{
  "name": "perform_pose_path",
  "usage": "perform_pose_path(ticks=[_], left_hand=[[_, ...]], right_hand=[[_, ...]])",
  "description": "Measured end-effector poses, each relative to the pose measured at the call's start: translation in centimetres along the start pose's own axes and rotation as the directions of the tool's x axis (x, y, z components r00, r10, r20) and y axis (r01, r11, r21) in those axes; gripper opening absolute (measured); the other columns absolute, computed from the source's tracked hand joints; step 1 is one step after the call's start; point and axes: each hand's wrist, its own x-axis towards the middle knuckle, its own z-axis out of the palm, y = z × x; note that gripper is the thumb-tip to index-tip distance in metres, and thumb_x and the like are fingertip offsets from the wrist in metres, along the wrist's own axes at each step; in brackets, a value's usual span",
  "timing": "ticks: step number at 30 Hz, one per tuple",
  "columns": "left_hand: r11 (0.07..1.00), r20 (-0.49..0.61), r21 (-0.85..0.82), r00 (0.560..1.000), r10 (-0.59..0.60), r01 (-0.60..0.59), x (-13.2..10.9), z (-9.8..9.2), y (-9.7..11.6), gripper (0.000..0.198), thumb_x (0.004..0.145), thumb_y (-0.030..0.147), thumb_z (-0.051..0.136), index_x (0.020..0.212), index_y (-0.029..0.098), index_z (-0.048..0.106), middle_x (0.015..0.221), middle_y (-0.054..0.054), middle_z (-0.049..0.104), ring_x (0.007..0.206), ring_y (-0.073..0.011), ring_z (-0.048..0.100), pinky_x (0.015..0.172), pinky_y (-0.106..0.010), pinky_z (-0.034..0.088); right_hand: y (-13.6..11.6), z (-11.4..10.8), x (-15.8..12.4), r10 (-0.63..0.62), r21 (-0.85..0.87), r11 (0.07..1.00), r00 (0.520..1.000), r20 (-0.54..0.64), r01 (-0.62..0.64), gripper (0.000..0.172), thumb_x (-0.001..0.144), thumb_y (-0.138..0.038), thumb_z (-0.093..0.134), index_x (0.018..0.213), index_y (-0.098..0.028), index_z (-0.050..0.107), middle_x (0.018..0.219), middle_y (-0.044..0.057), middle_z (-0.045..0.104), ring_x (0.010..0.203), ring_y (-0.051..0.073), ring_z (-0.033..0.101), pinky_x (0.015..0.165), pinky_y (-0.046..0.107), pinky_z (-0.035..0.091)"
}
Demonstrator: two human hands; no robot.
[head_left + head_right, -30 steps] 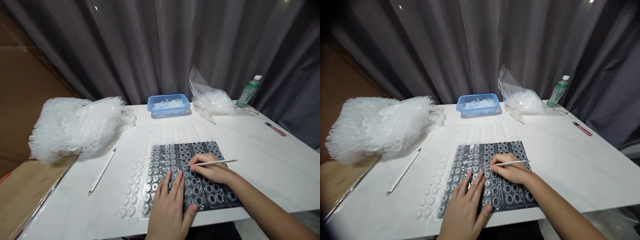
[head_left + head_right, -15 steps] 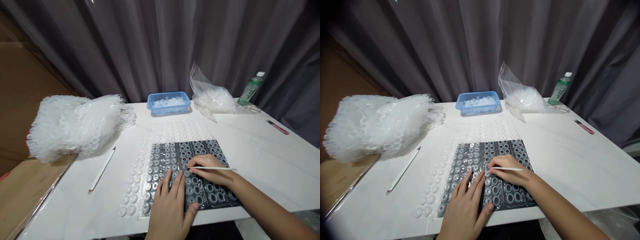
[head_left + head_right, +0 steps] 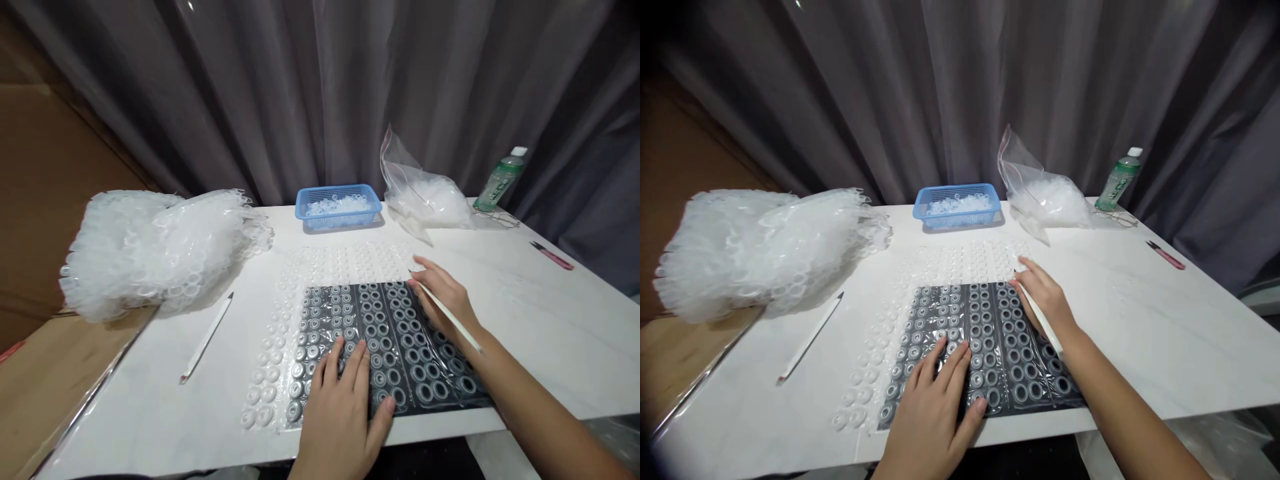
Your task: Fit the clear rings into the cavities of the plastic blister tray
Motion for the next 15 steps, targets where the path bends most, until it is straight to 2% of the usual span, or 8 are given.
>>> perform_pose_path(ticks=[3,5,6,8,11,13,14,15], left_hand=[[0.986,-0.043,-0.160,0.997,-0.058,0.051,-0.5,-0.6,-0.4,0.057,0.092,0.047,0.042,0.141,0.018,0.038,0.140,-0.007,0.048,0.133,-0.0323,0.034,0.104,-0.048,0.034],[0.910,-0.049,-0.397,0.987,-0.153,0.122,-0.7,-1.3,-0.3,0.053,0.093,0.045,0.039,0.140,0.021,0.038,0.132,-0.009,0.055,0.124,-0.0293,0.047,0.099,-0.045,0.041],[0.832,-0.020,-0.536,0.983,-0.182,0.143,-0.8,-1.7,-0.1,0.053,0.093,0.047,0.038,0.141,0.022,0.036,0.125,-0.010,0.060,0.114,-0.0274,0.055,0.091,-0.042,0.047],[0.608,0.095,-0.773,0.981,-0.168,0.179,-0.6,-2.3,0.8,0.063,0.092,0.052,0.038,0.146,0.023,0.026,0.108,-0.010,0.066,0.090,-0.0232,0.065,0.073,-0.035,0.053],[0.238,0.311,-0.921,0.950,-0.022,0.307,0.0,-2.9,2.8,0.074,0.093,0.053,0.037,0.150,0.018,0.006,0.085,-0.008,0.068,0.067,-0.0182,0.065,0.057,-0.028,0.052],[0.072,0.379,-0.924,0.924,0.048,0.375,0.2,-2.8,3.6,0.068,0.094,0.051,0.036,0.149,0.016,0.014,0.074,-0.006,0.066,0.058,-0.0154,0.064,0.052,-0.025,0.049],[0.015,0.377,-0.926,0.926,0.033,0.377,0.2,-2.6,3.6,0.065,0.094,0.051,0.038,0.147,0.016,0.023,0.070,-0.005,0.065,0.055,-0.0141,0.062,0.050,-0.023,0.048],[-0.031,0.365,-0.931,0.930,-0.038,0.364,0.2,-2.4,3.3,0.062,0.093,0.051,0.041,0.143,0.016,0.030,0.067,-0.003,0.064,0.053,-0.0129,0.061,0.049,-0.022,0.047]], right_hand=[[-0.8,-0.9,0.3,-0.031,-0.067,0.997,0.995,0.095,0.038,0.020,0.092,-0.025,0.047,0.101,-0.023,0.065,0.120,0.007,0.063,0.105,0.025,0.062,0.090,0.042,0.054],[-2.7,-1.5,0.1,-0.114,-0.051,0.991,0.984,0.138,0.123,0.023,0.092,-0.019,0.045,0.102,-0.022,0.066,0.113,0.009,0.066,0.104,0.026,0.063,0.088,0.043,0.055],[-3.8,-1.8,-0.1,-0.158,-0.041,0.985,0.976,0.153,0.166,0.024,0.092,-0.017,0.045,0.101,-0.020,0.067,0.108,0.011,0.068,0.101,0.026,0.064,0.087,0.042,0.055],[-6.1,-2.8,-0.4,-0.297,-0.039,0.952,0.946,0.127,0.304,0.027,0.092,-0.012,0.044,0.106,-0.017,0.066,0.100,0.013,0.070,0.096,0.026,0.066,0.083,0.041,0.057],[-8.1,-4.3,-2.2,-0.380,0.014,0.925,0.925,-0.010,0.381,0.038,0.090,-0.010,0.047,0.126,-0.017,0.056,0.104,0.015,0.069,0.100,0.028,0.065,0.083,0.040,0.057],[-8.3,-4.6,-5.0,-0.315,0.042,0.948,0.949,0.010,0.314,0.046,0.091,-0.014,0.047,0.136,-0.020,0.047,0.115,0.014,0.065,0.107,0.029,0.062,0.086,0.040,0.056],[-8.1,-4.3,-6.8,-0.251,0.040,0.968,0.967,0.047,0.249,0.046,0.091,-0.017,0.047,0.137,-0.023,0.046,0.115,0.013,0.065,0.105,0.028,0.063,0.084,0.039,0.057],[-7.9,-3.7,-8.7,-0.207,0.054,0.978,0.973,0.103,0.203,0.044,0.091,-0.020,0.047,0.134,-0.027,0.049,0.110,0.011,0.068,0.099,0.027,0.066,0.078,0.038,0.059]])
